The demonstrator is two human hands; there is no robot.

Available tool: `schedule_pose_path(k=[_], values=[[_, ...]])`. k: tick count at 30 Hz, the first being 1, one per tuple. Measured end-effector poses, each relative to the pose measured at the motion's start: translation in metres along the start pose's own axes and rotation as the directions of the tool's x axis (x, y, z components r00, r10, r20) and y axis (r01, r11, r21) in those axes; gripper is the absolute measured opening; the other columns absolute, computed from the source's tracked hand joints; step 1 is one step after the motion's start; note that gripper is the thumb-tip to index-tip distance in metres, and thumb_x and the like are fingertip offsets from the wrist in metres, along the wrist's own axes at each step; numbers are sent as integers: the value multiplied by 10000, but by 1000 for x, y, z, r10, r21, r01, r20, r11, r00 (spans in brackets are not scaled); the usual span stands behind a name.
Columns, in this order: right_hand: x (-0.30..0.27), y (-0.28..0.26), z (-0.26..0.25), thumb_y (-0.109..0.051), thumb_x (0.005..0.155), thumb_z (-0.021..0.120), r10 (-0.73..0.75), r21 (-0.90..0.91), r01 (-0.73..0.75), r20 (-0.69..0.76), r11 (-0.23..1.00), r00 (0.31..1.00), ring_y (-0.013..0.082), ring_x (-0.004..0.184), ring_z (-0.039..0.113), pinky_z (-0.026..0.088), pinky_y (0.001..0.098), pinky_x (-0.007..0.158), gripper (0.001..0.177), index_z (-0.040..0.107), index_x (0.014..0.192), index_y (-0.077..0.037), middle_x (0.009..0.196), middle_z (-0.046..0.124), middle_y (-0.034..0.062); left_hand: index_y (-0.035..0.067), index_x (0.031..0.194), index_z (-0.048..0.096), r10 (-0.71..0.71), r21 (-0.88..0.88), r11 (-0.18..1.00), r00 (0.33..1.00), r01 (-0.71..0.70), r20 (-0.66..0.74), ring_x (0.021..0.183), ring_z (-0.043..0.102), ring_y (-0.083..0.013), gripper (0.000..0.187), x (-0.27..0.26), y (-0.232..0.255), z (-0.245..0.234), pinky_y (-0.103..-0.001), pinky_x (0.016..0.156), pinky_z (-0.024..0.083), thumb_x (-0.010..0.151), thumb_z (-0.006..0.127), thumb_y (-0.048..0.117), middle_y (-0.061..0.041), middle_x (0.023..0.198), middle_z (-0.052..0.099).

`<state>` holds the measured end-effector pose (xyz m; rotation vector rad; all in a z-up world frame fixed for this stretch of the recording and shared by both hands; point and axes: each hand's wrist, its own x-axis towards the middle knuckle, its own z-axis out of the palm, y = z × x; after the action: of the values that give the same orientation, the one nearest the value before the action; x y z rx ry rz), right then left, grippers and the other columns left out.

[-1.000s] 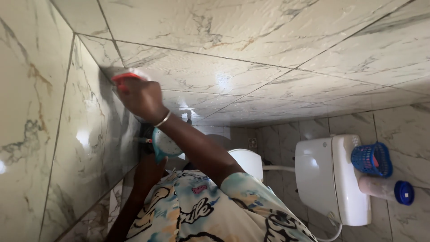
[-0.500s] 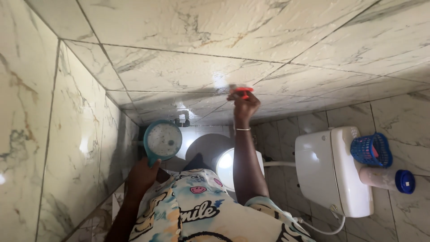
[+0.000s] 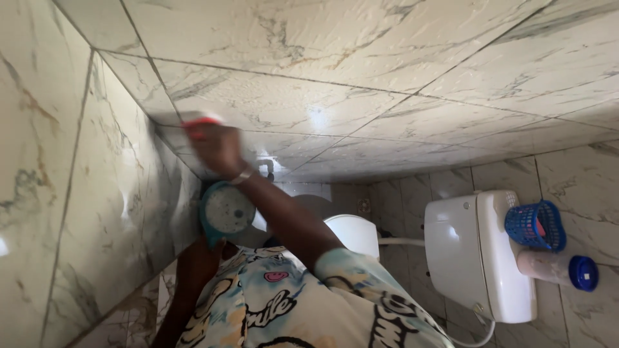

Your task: The person scrubs the tiled bathroom walls with a red sponge while holding a blue plastic scoop containing soapy water. They repeatedly dip the sponge into the scoop and wipe different sections of the wall near the toilet.

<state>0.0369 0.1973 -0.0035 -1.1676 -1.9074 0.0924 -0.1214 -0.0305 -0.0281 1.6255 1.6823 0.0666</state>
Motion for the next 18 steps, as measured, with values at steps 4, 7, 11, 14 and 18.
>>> schedule_pose_path(k=[4, 7, 11, 14, 18], values=[[16, -36, 15, -232, 929, 674, 138, 15, -137, -15, 990, 990, 164, 638, 659, 535, 310, 585, 131, 771, 1014, -215, 811, 751, 12, 28, 828, 746, -33, -18, 999, 998, 34, 58, 621, 708, -312, 516, -4, 1, 9, -454, 633, 557, 968, 607, 505, -192, 716, 730], [7, -25, -22, -213, 992, 669, 193, 83, -197, 46, 977, 980, 136, 611, 671, 538, 287, 533, 148, 742, 1092, -131, 851, 753, 40, 45, 816, 739, -25, 78, 997, 997, 19, 77, 606, 696, -314, 526, -3, 7, 7, -452, 616, 551, 999, 581, 513, -181, 695, 715], [-42, 31, -110, -153, 1039, 568, 379, 340, -356, -1, 870, 926, 129, 583, 633, 476, 282, 481, 214, 772, 1073, -96, 743, 702, 50, 54, 895, 740, 5, -33, 999, 999, -4, 46, 617, 714, -297, 474, -4, 15, 3, -440, 590, 559, 961, 607, 504, -160, 724, 732], [-83, 72, -178, -20, 863, 752, 621, 186, -594, -166, 783, 766, 130, 637, 709, 561, 302, 524, 111, 806, 958, -43, 788, 793, 76, 63, 951, 741, 10, -85, 996, 1000, -8, 26, 659, 725, -304, 435, -7, 25, -4, -439, 617, 563, 942, 626, 483, -162, 763, 747], [-111, 100, -224, 28, 826, 792, 726, 385, -615, -366, 688, 582, 162, 652, 752, 618, 312, 597, 82, 794, 905, 9, 772, 778, 108, 70, 1030, 734, 13, -52, 999, 1000, -13, -1, 745, 726, -351, 407, -10, 35, -16, -470, 678, 572, 935, 653, 457, -184, 845, 743]])
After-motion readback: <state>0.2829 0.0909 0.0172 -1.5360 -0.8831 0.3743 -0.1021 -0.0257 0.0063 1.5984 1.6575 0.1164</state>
